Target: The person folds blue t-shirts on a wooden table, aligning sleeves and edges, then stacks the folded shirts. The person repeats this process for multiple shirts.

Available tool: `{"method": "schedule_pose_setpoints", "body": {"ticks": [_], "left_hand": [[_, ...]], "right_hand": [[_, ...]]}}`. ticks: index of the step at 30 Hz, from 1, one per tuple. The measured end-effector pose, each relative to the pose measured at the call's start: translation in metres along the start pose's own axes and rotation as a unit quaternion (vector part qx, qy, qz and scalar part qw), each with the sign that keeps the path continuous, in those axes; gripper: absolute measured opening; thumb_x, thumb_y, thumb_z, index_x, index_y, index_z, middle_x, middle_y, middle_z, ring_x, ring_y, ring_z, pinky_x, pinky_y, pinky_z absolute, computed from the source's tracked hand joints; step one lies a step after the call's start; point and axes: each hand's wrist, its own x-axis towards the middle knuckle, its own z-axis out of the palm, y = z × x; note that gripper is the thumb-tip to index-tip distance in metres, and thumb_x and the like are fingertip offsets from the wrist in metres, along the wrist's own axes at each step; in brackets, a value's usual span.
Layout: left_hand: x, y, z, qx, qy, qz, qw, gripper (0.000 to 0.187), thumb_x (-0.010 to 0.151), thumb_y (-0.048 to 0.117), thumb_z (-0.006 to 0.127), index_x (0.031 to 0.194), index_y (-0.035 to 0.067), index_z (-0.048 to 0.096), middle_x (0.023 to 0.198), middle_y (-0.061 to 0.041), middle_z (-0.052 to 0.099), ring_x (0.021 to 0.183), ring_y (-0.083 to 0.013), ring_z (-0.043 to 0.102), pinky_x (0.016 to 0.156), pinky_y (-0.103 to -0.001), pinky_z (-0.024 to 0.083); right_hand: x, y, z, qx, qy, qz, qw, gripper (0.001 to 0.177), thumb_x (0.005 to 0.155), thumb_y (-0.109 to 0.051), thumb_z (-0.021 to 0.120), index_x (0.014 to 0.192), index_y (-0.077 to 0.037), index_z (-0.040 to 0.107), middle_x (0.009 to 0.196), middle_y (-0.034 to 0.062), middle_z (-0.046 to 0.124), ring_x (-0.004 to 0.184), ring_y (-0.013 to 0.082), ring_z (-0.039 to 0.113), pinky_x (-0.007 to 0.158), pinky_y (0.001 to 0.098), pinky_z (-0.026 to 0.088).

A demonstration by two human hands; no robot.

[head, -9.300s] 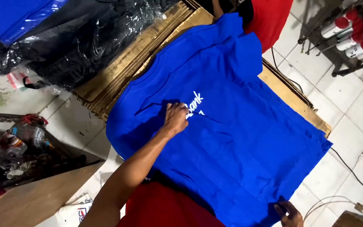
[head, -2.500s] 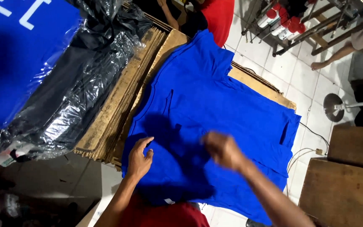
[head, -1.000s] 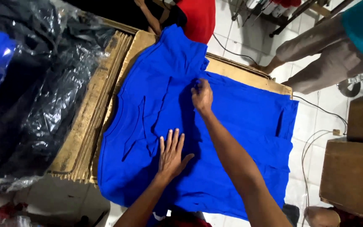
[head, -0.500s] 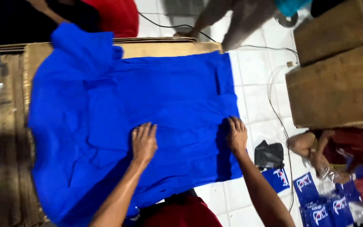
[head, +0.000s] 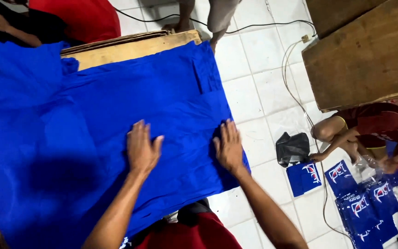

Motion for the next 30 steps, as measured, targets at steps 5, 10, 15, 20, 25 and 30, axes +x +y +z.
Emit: {"method": "schedule_pose_setpoints", "body": {"ticks": [5,10,15,20,25,30], "left_hand": [[0.064,0.129,0.098,-0.127,-0.062,0.069,0.988,0.087,0.087,0.052,0.075,0.149,-0.003,0.046,0.156,-0.027,0.041,0.148,-0.0438,0.034,0.12,-0.06,0.021],[0.093,0.168,0.185,-0.078,-0.261,0.066,0.96,0.103,0.095,0.078,0.038,0.164,0.004,0.021,0.174,-0.015,0.009,0.162,-0.0316,0.001,0.128,-0.061,-0.008],[0.114,0.177,0.177,-0.018,-0.423,0.014,0.906,0.106,0.094,0.085,0.022,0.165,0.007,0.015,0.175,-0.009,-0.004,0.161,-0.0272,-0.012,0.126,-0.06,-0.018],[0.138,0.185,0.203,-0.047,-0.246,-0.024,0.968,0.074,0.098,0.056,0.056,0.156,0.013,0.039,0.139,-0.018,0.052,0.131,-0.0352,0.05,0.106,-0.057,0.039],[0.148,0.175,0.268,-0.067,-0.336,-0.133,0.93,0.077,0.09,0.078,0.048,0.13,0.014,0.062,0.107,-0.016,0.071,0.104,-0.0393,0.072,0.088,-0.054,0.052],[0.155,0.16,0.26,-0.119,-0.329,-0.165,0.922,0.054,0.08,0.058,0.073,0.111,0.014,0.069,0.099,-0.013,0.077,0.098,-0.0387,0.076,0.082,-0.054,0.058]], "right_hand": [[-0.037,-0.022,0.007,-0.001,-0.206,0.086,0.975,0.075,0.108,-0.053,0.039,0.16,-0.002,0.027,0.17,0.0216,0.018,0.158,0.038,0.01,0.126,0.0609,0.009],[-0.035,-0.011,0.011,0.005,-0.236,0.1,0.966,0.08,0.106,-0.06,0.033,0.162,-0.005,0.023,0.172,0.0179,0.012,0.159,0.0354,0.006,0.125,0.0606,0.006],[-0.047,0.003,-0.002,0.156,-0.168,0.146,0.962,0.062,0.107,-0.047,0.048,0.157,-0.011,0.04,0.169,0.0145,0.026,0.156,0.0344,0.023,0.125,0.0564,0.019],[-0.059,0.024,0.004,0.136,-0.029,0.285,0.949,0.056,0.095,-0.039,0.068,0.143,-0.012,0.056,0.139,0.0145,0.057,0.131,0.0348,0.055,0.115,0.0489,0.042],[-0.038,0.044,0.007,0.214,-0.11,0.46,0.855,0.078,0.075,-0.048,0.088,0.141,-0.017,0.061,0.121,0.0109,0.065,0.119,0.0324,0.063,0.106,0.047,0.049],[-0.044,0.059,0.036,0.317,-0.071,0.557,0.764,0.069,0.056,-0.034,0.102,0.119,-0.024,0.075,0.1,-0.0035,0.074,0.099,0.0167,0.073,0.087,0.0331,0.058]]}}
